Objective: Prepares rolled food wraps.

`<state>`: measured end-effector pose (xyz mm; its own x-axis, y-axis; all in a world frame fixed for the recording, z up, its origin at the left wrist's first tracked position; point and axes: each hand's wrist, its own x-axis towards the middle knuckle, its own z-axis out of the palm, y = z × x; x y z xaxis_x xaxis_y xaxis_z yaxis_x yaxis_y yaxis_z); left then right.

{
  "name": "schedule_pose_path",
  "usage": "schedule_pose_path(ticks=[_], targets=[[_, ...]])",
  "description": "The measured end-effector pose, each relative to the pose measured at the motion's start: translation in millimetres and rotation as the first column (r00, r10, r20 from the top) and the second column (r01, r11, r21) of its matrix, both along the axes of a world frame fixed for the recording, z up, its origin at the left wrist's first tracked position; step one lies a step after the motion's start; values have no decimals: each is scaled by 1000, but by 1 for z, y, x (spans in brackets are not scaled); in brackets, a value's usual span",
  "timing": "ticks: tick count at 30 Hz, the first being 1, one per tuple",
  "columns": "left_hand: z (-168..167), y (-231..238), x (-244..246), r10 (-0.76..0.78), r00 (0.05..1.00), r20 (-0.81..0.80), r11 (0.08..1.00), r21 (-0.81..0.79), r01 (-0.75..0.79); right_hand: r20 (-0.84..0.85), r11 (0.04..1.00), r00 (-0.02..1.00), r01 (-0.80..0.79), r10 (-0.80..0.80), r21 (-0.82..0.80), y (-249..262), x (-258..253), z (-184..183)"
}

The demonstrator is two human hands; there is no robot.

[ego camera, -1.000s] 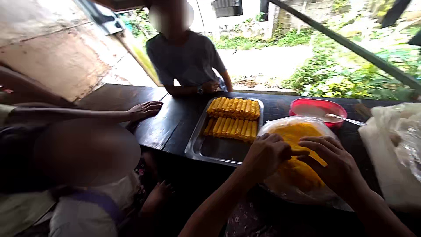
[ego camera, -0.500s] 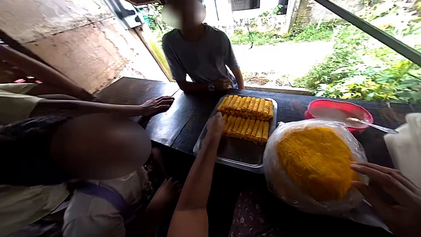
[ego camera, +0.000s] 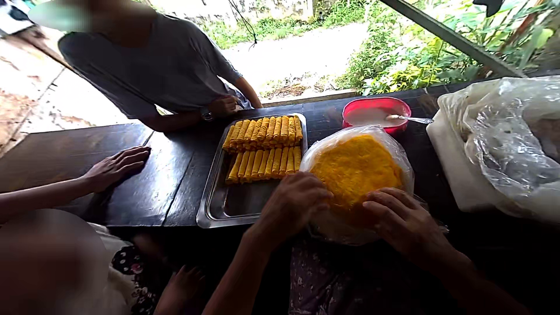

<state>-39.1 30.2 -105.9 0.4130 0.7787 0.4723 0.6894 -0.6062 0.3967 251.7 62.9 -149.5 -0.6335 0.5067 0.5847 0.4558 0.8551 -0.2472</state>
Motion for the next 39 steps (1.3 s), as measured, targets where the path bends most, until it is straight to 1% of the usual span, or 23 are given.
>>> schedule_pose_path(ticks=[2,5,7,9,11,13,19,21,23,24,26,28,30,31,33,35,37,39], targets=[[0,-1,19,-106,994,-39,994,0,106,-28,1000,1000,-7,7,6,1,2,-1],[-1,8,30,-170,982,-81,985,-17,170,-123,998,991,-59,60,7,8,5,-2],[-4,13,34,-193,974,-121,981,-23,192,-120,997,989,-81,82,9,11,7,-3],[-5,16,37,-194,971,-138,981,-15,194,-61,996,994,-90,91,16,10,9,-6],[-5,15,38,-186,974,-126,982,-15,186,-38,995,995,-93,94,43,9,11,-11],[-5,15,39,-176,978,-113,984,-32,174,-76,994,991,-103,107,48,9,12,-14],[-2,14,40,-153,983,-103,986,-88,144,-192,979,964,-198,186,-46,17,18,-7],[1,15,41,-135,983,-128,988,-89,124,-221,975,959,-202,176,-99,19,17,0],[7,18,47,-106,984,-143,992,-81,95,-221,980,968,-152,121,-131,25,14,12],[11,22,51,-92,989,-120,994,-71,84,-222,983,971,-121,89,-137,30,10,20],[22,36,61,-58,998,-27,997,-44,57,-235,988,971,-73,39,-137,43,-1,40],[41,54,69,-21,997,77,998,-51,25,-269,989,963,-64,26,-132,61,-10,64],[71,72,71,26,990,140,988,-155,-4,-322,981,947,-63,1,-181,78,-14,86],[87,82,70,45,985,165,976,-216,-8,-357,968,933,-61,-32,-244,85,-14,96],[115,102,66,95,974,205,948,-316,-26,-429,909,896,-80,-114,-409,97,-13,108],[135,115,60,162,951,263,927,-370,-55,-498,813,847,-153,-184,-562,103,-10,115],[149,122,55,207,918,339,914,-401,-58,-554,730,802,-239,-224,-640,106,-8,116],[155,123,51,221,892,395,909,-415,-42,-604,678,765,-323,-225,-661,109,-11,113]])
